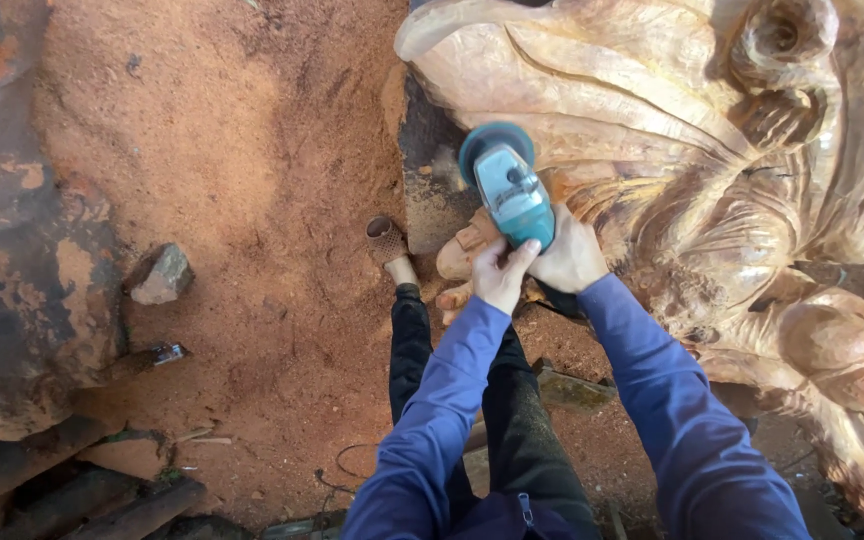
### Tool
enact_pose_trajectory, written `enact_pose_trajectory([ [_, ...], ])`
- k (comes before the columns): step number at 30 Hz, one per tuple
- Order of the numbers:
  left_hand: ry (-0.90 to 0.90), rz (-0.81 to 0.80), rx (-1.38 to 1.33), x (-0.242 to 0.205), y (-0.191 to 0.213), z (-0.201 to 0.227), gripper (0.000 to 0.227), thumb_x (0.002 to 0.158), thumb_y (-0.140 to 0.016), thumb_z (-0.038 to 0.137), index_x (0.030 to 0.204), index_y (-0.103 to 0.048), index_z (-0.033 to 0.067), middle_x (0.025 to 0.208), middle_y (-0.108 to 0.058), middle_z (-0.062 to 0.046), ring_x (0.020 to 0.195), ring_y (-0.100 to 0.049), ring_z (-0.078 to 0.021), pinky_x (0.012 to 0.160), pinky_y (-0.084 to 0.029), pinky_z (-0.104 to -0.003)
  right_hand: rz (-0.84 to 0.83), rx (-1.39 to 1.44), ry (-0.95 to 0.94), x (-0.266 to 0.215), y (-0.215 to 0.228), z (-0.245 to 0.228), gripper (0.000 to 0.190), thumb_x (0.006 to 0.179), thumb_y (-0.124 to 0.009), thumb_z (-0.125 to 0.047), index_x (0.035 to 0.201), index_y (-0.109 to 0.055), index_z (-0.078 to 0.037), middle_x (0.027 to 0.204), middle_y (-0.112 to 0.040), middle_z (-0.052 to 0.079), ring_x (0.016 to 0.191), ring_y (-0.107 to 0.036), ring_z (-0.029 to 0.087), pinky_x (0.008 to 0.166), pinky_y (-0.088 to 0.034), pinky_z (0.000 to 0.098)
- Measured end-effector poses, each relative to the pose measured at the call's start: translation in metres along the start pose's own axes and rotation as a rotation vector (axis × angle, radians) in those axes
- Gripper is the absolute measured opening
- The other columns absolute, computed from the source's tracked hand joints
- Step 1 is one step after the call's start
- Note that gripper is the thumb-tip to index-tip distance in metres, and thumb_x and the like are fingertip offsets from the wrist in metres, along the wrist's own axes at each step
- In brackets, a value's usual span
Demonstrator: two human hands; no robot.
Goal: Using a handheld angle grinder with a sanding disc to smooth the surface of a large, intricate wood sculpture.
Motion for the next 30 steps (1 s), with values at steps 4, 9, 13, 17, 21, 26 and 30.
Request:
enact_pose_trajectory([
  [4, -0.084, -0.03, -0.044, 0.004, 0.0, 0.001, 0.031, 0.083, -0.087, 0.038, 0.08, -0.072, 0.0116, 0.066, -0.059, 0.002, 0.067, -0.053, -0.0043, 0.064, -0.048, -0.019, -0.018, -0.06, 0.007, 0.0, 0.0, -0.003, 0.071, 0.07, -0.06, -0.055, 0.128, -0.055, -0.014, 0.107, -0.071, 0.024, 0.108, -0.068, 0.047, 0.093, -0.055, 0.0566],
  [9, -0.099, -0.012, -0.082, 0.007, 0.005, -0.025, 0.038, 0.086, -0.083, 0.039, 0.073, -0.066, 0.0078, 0.06, -0.054, -0.003, 0.06, -0.05, -0.0084, 0.057, -0.042, -0.022, -0.063, -0.176, 0.007, 0.0, -0.009, -0.002, 0.074, 0.068, -0.065, -0.056, 0.127, -0.055, -0.013, 0.105, -0.072, 0.025, 0.107, -0.069, 0.049, 0.093, -0.055, 0.0574],
  [13, -0.064, 0.045, -0.361, 0.029, 0.008, -0.053, 0.032, 0.088, -0.083, 0.033, 0.083, -0.064, 0.0082, 0.071, -0.059, 0.001, 0.068, -0.059, -0.007, 0.066, -0.055, -0.025, -0.045, -0.276, 0.01, -0.003, -0.002, -0.031, 0.061, 0.079, -0.055, -0.054, 0.124, -0.051, -0.013, 0.106, -0.072, 0.023, 0.106, -0.07, 0.047, 0.094, -0.055, 0.0552],
  [17, -0.016, 0.04, -0.524, 0.019, 0.001, -0.041, 0.026, 0.091, -0.08, 0.032, 0.086, -0.067, 0.0092, 0.074, -0.067, 0.001, 0.069, -0.068, -0.007, 0.067, -0.061, -0.027, -0.065, -0.375, -0.006, -0.012, -0.001, -0.04, 0.059, 0.079, -0.054, -0.059, 0.117, -0.049, -0.014, 0.106, -0.073, 0.022, 0.105, -0.071, 0.047, 0.094, -0.056, 0.0556],
  [21, 0.037, -0.01, -0.616, 0.018, -0.001, -0.025, 0.03, 0.094, -0.077, 0.034, 0.097, -0.069, 0.0054, 0.081, -0.072, -0.006, 0.074, -0.073, -0.0144, 0.069, -0.062, -0.032, -0.054, -0.47, -0.018, -0.008, -0.004, -0.049, 0.057, 0.082, -0.051, -0.062, 0.112, -0.049, -0.014, 0.104, -0.073, 0.021, 0.101, -0.073, 0.046, 0.091, -0.057, 0.0548],
  [26, 0.011, -0.052, -0.727, 0.048, 0.006, -0.046, 0.039, 0.096, -0.077, 0.034, 0.111, -0.069, -0.0005, 0.095, -0.073, -0.019, 0.081, -0.075, -0.0279, 0.072, -0.064, -0.044, 0.012, -0.557, 0.021, -0.003, 0.003, -0.077, 0.055, 0.082, -0.055, -0.057, 0.112, -0.046, -0.012, 0.108, -0.072, 0.017, 0.103, -0.073, 0.043, 0.09, -0.056, 0.0539],
  [30, 0.109, -0.056, -0.777, 0.029, 0.004, -0.032, 0.043, 0.096, -0.075, 0.037, 0.113, -0.067, -0.0023, 0.095, -0.073, -0.021, 0.08, -0.075, -0.0312, 0.072, -0.064, -0.048, -0.036, -0.607, 0.013, -0.006, -0.002, -0.078, 0.059, 0.08, -0.06, -0.059, 0.112, -0.046, -0.011, 0.11, -0.073, 0.02, 0.104, -0.072, 0.045, 0.092, -0.056, 0.0565],
])
Point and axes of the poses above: each hand's wrist, its own x-axis towards the middle knuckle, its own y-axis out of the back of the hand, z = x × y, the point moved 5 cm from there along x, towards the middle knuckle
